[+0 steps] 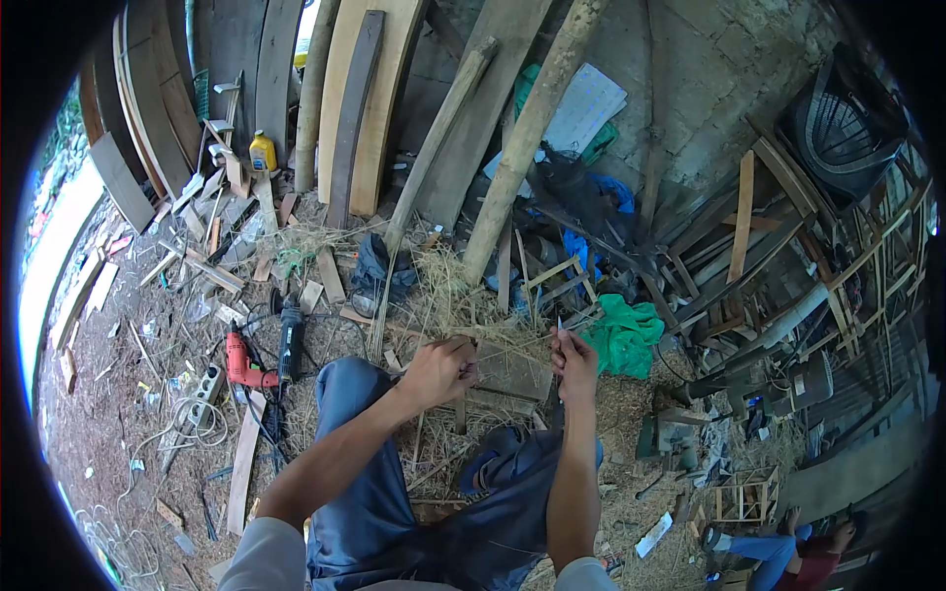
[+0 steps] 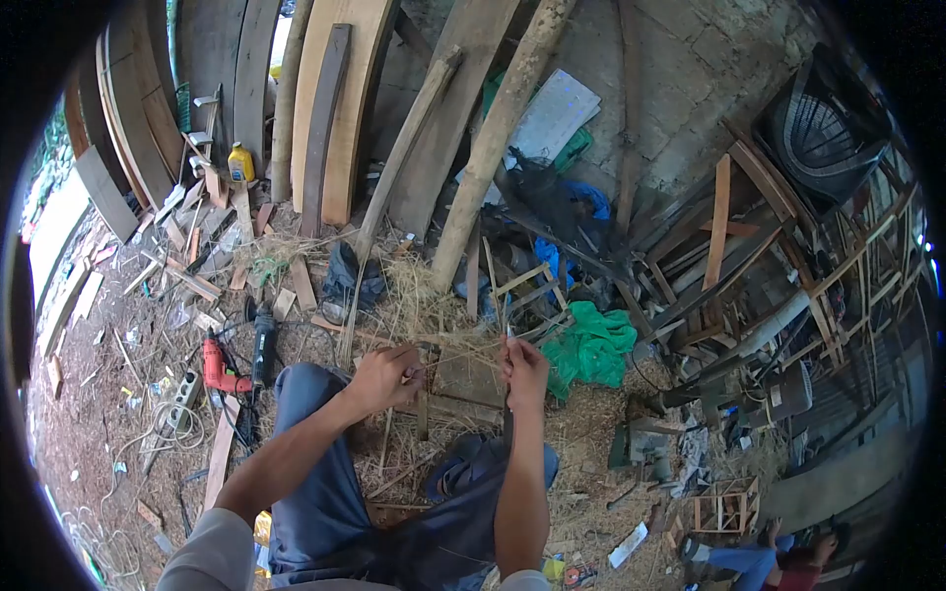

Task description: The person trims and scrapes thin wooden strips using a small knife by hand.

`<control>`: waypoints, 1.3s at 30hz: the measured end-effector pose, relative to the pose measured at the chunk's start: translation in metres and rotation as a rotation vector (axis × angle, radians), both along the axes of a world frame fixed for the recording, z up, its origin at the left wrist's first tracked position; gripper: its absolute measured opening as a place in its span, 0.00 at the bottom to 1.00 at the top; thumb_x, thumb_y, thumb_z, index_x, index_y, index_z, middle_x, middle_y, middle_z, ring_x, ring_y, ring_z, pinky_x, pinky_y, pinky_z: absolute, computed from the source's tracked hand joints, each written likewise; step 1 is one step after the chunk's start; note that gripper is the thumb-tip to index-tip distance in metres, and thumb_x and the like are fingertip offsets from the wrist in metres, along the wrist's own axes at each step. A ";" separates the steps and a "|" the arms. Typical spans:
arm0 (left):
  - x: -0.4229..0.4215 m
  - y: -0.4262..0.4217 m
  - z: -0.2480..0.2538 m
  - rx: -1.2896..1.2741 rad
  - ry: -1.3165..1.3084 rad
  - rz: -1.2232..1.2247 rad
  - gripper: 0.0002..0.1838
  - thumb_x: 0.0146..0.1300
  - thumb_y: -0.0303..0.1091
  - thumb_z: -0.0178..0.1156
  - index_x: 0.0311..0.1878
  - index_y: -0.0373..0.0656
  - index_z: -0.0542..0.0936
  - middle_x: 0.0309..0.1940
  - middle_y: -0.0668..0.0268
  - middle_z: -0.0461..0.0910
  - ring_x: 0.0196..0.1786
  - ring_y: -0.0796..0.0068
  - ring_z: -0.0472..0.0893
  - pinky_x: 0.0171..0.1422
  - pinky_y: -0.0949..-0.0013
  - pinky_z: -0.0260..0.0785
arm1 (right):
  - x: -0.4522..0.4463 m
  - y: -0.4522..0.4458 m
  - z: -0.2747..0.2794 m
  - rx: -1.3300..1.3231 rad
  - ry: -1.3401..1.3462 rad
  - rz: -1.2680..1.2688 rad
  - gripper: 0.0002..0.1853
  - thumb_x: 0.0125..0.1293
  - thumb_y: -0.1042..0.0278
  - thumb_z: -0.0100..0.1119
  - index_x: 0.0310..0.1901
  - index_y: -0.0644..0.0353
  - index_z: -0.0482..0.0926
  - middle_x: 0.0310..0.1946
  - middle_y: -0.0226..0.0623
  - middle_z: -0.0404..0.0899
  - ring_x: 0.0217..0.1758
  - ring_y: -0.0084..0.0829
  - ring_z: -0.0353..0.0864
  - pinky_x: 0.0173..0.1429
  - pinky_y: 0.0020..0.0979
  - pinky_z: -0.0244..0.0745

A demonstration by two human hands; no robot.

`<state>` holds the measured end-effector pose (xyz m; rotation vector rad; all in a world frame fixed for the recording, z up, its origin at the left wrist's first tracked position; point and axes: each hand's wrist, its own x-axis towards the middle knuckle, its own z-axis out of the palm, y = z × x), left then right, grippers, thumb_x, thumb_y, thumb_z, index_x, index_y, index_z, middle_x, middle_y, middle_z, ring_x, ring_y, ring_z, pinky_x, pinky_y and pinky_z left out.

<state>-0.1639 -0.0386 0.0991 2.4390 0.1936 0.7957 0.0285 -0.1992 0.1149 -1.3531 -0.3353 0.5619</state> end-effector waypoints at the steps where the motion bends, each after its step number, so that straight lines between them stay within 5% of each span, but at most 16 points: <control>1: 0.001 0.001 -0.002 0.002 0.017 -0.011 0.10 0.46 0.30 0.62 0.31 0.40 0.73 0.28 0.60 0.74 0.33 0.57 0.79 0.37 0.59 0.71 | -0.003 0.000 -0.002 0.004 0.000 -0.001 0.11 0.64 0.62 0.61 0.41 0.62 0.80 0.25 0.26 0.73 0.19 0.14 0.62 0.19 0.17 0.51; 9: 0.009 -0.001 0.000 0.026 -0.045 -0.045 0.09 0.47 0.30 0.63 0.31 0.42 0.72 0.28 0.61 0.73 0.32 0.57 0.79 0.38 0.58 0.71 | -0.049 0.023 -0.006 -0.098 0.083 0.236 0.07 0.66 0.68 0.58 0.36 0.64 0.78 0.26 0.29 0.75 0.19 0.14 0.62 0.18 0.17 0.51; 10: 0.008 -0.002 0.003 0.036 -0.062 -0.039 0.08 0.46 0.29 0.63 0.29 0.42 0.73 0.26 0.62 0.73 0.31 0.59 0.78 0.36 0.59 0.70 | -0.042 0.019 -0.004 -0.079 0.098 0.257 0.09 0.66 0.68 0.59 0.41 0.66 0.79 0.27 0.32 0.77 0.19 0.15 0.63 0.20 0.18 0.54; 26: 0.014 -0.002 0.002 0.007 -0.115 -0.039 0.08 0.48 0.30 0.64 0.28 0.42 0.73 0.21 0.63 0.73 0.28 0.58 0.77 0.35 0.60 0.68 | -0.039 0.021 -0.002 -0.181 -0.107 0.217 0.08 0.66 0.68 0.57 0.37 0.65 0.79 0.24 0.28 0.76 0.19 0.13 0.63 0.20 0.19 0.55; 28: 0.015 0.000 -0.004 0.001 -0.133 -0.036 0.08 0.48 0.30 0.64 0.28 0.41 0.73 0.22 0.63 0.73 0.28 0.58 0.77 0.35 0.60 0.68 | -0.043 0.024 -0.011 -0.345 -0.284 0.281 0.08 0.66 0.67 0.58 0.37 0.63 0.80 0.24 0.27 0.76 0.19 0.12 0.63 0.21 0.19 0.55; 34: 0.013 0.000 -0.001 -0.021 -0.113 -0.055 0.08 0.48 0.30 0.63 0.28 0.41 0.74 0.22 0.63 0.73 0.27 0.59 0.77 0.34 0.60 0.68 | -0.036 0.028 -0.015 -0.124 -0.129 0.209 0.08 0.67 0.66 0.57 0.39 0.62 0.79 0.24 0.25 0.76 0.19 0.13 0.65 0.21 0.19 0.58; 39: 0.016 0.004 -0.009 -0.027 -0.137 -0.055 0.07 0.48 0.29 0.63 0.28 0.42 0.74 0.22 0.64 0.73 0.27 0.59 0.76 0.33 0.60 0.67 | -0.059 0.035 -0.013 -0.254 -0.166 0.235 0.07 0.67 0.68 0.55 0.34 0.61 0.77 0.20 0.24 0.70 0.18 0.12 0.61 0.20 0.18 0.51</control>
